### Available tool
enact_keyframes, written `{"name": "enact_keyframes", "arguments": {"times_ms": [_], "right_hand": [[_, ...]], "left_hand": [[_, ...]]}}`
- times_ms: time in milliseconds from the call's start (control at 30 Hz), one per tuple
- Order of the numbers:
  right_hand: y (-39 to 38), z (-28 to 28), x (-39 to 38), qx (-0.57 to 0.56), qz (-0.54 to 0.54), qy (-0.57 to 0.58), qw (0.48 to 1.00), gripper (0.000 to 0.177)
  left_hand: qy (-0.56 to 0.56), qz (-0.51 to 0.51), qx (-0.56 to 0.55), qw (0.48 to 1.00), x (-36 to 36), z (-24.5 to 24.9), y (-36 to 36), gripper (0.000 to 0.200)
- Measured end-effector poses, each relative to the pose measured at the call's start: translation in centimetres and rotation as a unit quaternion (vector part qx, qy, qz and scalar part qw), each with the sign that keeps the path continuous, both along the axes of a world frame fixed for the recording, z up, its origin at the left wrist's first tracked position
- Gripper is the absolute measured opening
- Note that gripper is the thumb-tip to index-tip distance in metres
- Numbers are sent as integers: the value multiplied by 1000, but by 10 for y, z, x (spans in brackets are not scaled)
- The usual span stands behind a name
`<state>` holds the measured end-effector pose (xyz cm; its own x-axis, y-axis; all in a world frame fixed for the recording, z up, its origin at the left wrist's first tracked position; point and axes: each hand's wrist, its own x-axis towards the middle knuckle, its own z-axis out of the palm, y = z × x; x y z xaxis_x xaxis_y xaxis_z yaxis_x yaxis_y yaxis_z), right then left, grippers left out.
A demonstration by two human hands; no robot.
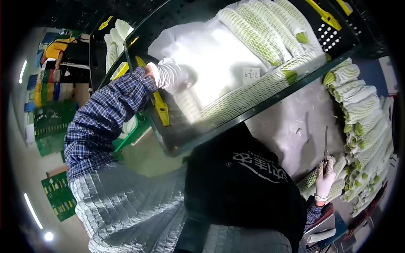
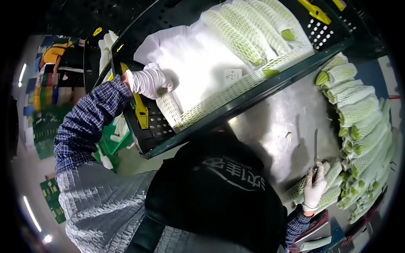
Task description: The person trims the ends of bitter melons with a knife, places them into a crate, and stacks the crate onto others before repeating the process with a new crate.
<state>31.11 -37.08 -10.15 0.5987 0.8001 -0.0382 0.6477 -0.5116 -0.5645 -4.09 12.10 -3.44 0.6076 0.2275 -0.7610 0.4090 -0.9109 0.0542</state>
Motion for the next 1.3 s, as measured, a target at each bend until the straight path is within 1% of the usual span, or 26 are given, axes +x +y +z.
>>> {"name": "enact_keyframes", "arguments": {"times_ms": [33,67,100,167,200,233,300,367,433,533,633,700,767,800,833,867,900,933,967,1000,1033,1067,1100,1167,1233,1300], "right_hand": [[4,-3,-2,-3,-10,22,1000,34],[8,-6,-3,-5,-21,43,999,33],[13,-9,-5,-8,-33,64,997,33],[20,-17,-7,0,-57,109,992,32],[20,-23,-5,23,-55,123,991,32],[23,-24,-6,33,-47,116,992,32],[27,-22,-7,54,-51,91,993,32],[23,-17,-6,38,-81,99,991,31],[16,-19,-8,40,-108,116,987,31],[11,-23,-17,67,-142,161,974,30],[11,-26,-28,83,-129,163,975,35],[14,-14,-33,33,-123,136,983,34],[10,-21,-32,35,-122,133,983,33],[7,-25,-30,39,-123,138,982,31],[8,-25,-29,53,-124,133,982,29],[11,-24,-29,70,-126,126,981,28],[16,-24,-28,90,-129,117,981,26],[20,-28,-27,138,-131,140,972,28],[24,-25,-24,135,-124,137,974,29],[30,-19,-20,136,-115,133,975,30],[42,-10,-15,138,-105,130,976,31],[62,14,-18,117,-97,101,983,36],[76,17,-17,165,-104,130,972,40],[108,45,-22,229,-45,119,965,41],[135,62,-21,272,31,94,957,41],[155,94,-35,266,56,74,960,33]], "left_hand": [[32,-66,18,997,-8,-2,-3,45],[-78,-88,-51,992,-17,4,0,47],[-30,-123,-27,992,-17,2,-3,55],[-88,-194,64,975,-25,-10,-13,62],[-42,-227,70,971,-27,-13,-13,68],[-76,-259,67,961,-31,-22,-11,55],[-49,-258,104,959,-42,-51,-10,43],[-57,-409,204,888,-24,-29,-26,40],[-117,-382,89,913,-24,-31,-17,44],[-120,-313,24,942,-28,-30,-13,48],[-134,-298,25,945,-29,-30,-8,50],[-174,-138,-36,974,-27,-25,-4,56],[-178,-116,-52,976,-18,1,1,61],[-165,-62,-42,983,-17,9,6,61],[-160,-24,12,987,-9,27,4,62],[-190,88,-26,978,-12,34,11,64],[-220,196,-63,953,-15,42,21,67],[-303,266,-107,909,-18,49,20,73],[-343,404,-263,806,-20,57,21,78],[-421,382,-256,782,-20,63,20,79],[-497,356,-246,752,-9,80,6,79],[-498,388,-259,731,-6,105,-3,81],[-551,359,-187,730,-11,111,-1,83],[-615,361,-189,675,-4,146,-4,78],[-707,314,-266,576,-2,168,3,77],[-729,335,-396,446,5,173,-12,74]]}}
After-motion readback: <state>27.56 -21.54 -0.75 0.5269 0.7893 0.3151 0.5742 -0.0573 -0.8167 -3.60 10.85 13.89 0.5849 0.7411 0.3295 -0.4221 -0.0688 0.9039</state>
